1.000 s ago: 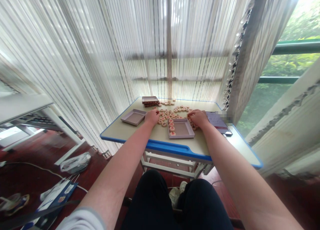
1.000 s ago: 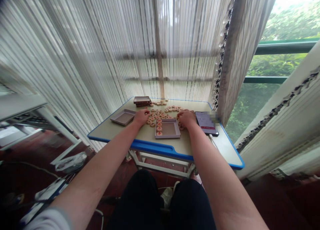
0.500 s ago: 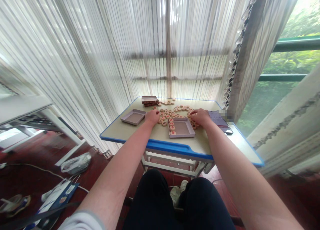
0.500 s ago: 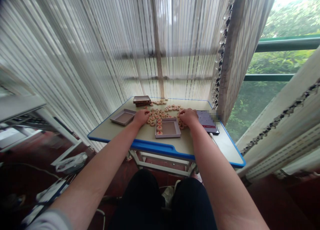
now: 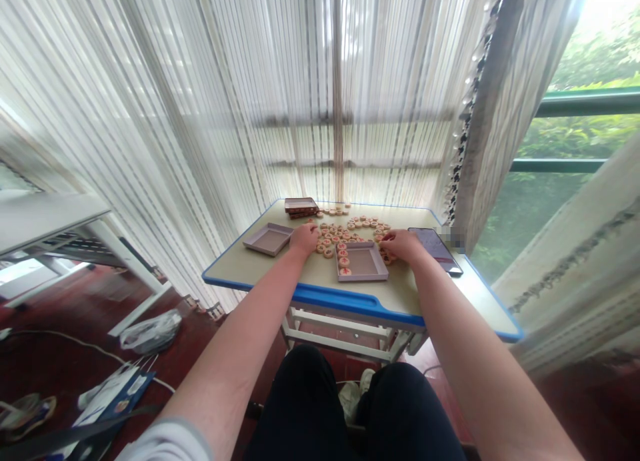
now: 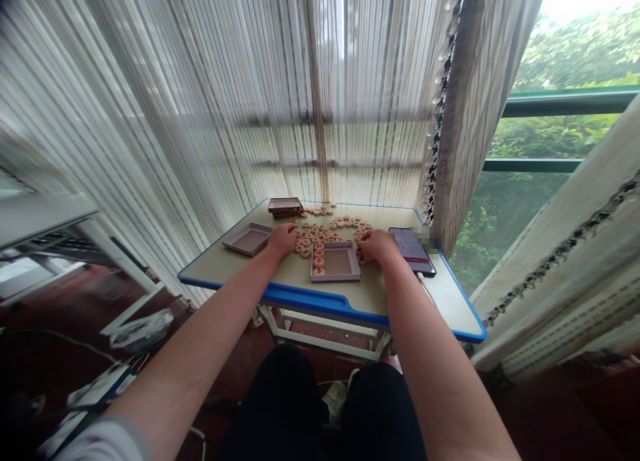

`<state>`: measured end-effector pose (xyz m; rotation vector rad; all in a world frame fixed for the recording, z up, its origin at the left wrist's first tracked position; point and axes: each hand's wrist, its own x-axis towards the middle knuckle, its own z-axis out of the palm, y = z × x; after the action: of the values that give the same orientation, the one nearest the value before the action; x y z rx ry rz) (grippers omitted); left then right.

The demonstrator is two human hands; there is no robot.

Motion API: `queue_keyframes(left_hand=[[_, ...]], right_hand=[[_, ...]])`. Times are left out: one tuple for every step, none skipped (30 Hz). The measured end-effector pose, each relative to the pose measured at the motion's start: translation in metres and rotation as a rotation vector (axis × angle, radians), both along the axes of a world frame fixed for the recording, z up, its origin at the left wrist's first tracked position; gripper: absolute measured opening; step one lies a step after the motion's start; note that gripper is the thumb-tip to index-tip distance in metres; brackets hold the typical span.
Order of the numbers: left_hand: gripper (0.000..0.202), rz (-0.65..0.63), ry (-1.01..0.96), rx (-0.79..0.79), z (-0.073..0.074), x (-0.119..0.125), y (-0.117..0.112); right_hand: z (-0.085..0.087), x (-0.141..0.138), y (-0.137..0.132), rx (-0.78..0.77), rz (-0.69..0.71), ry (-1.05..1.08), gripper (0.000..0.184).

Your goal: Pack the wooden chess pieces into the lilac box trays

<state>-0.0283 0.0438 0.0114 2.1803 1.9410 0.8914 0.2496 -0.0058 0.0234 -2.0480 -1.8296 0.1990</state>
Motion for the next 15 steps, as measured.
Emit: queue_keyframes(left_hand=[[0.032, 0.010, -0.016, -0.001, 0.0004, 0.0002, -0.0003], [0.032, 0.019, -0.034, -0.001, 0.0008, 0.0004, -0.0005], [0.032, 0.027, -0.051, 0.002, 0.0011, 0.0005, -0.0006], [0.032, 0.032, -0.067, 0.006, 0.0014, 0.0007, -0.0006], [0.032, 0.034, -0.081, 0.010, 0.0017, 0.0009, -0.0006], [0.031, 0.034, -0.092, 0.013, 0.0018, 0.0012, -0.0005], [0.031, 0.035, -0.102, 0.016, 0.0020, 0.0016, -0.0004], [0.031, 0.038, -0.109, 0.019, 0.0021, 0.0020, -0.0004], [0.031, 0.042, -0.114, 0.022, 0.0024, 0.0025, -0.0005], [0.030, 0.044, -0.112, 0.029, 0.0027, 0.0031, -0.0010], [0.029, 0.042, -0.100, 0.039, 0.0032, 0.0037, -0.0018], [0.027, 0.035, -0.079, 0.053, 0.0039, 0.0043, -0.0031], [0.026, 0.026, -0.051, 0.068, 0.0048, 0.0050, -0.0049], [0.024, 0.019, -0.019, 0.082, 0.0060, 0.0058, -0.0071], [0.023, 0.011, 0.013, 0.095, 0.0072, 0.0065, -0.0099]], right_hand=[[0.0005, 0.0000, -0.0002, -0.003, -0.001, 0.004, 0.029], [0.0007, 0.0000, -0.0003, 0.000, -0.006, 0.012, 0.029], [0.0005, 0.0001, -0.0002, 0.005, -0.014, 0.020, 0.030], [0.0001, 0.0002, 0.0001, 0.010, -0.024, 0.030, 0.030], [-0.0007, 0.0004, 0.0004, 0.010, -0.031, 0.040, 0.030], [-0.0017, 0.0007, 0.0009, 0.008, -0.035, 0.053, 0.030], [-0.0028, 0.0010, 0.0015, 0.003, -0.037, 0.067, 0.029], [-0.0040, 0.0013, 0.0022, -0.001, -0.039, 0.078, 0.029], [-0.0052, 0.0016, 0.0030, -0.002, -0.042, 0.085, 0.030], [-0.0064, 0.0018, 0.0038, 0.000, -0.047, 0.089, 0.031], [-0.0074, 0.0019, 0.0046, 0.002, -0.053, 0.089, 0.031], [-0.0082, 0.0019, 0.0054, 0.005, -0.056, 0.087, 0.031], [-0.0088, 0.0018, 0.0059, 0.006, -0.055, 0.085, 0.031], [-0.0091, 0.0017, 0.0063, 0.006, -0.051, 0.083, 0.030], [-0.0092, 0.0015, 0.0065, 0.006, -0.048, 0.080, 0.029]])
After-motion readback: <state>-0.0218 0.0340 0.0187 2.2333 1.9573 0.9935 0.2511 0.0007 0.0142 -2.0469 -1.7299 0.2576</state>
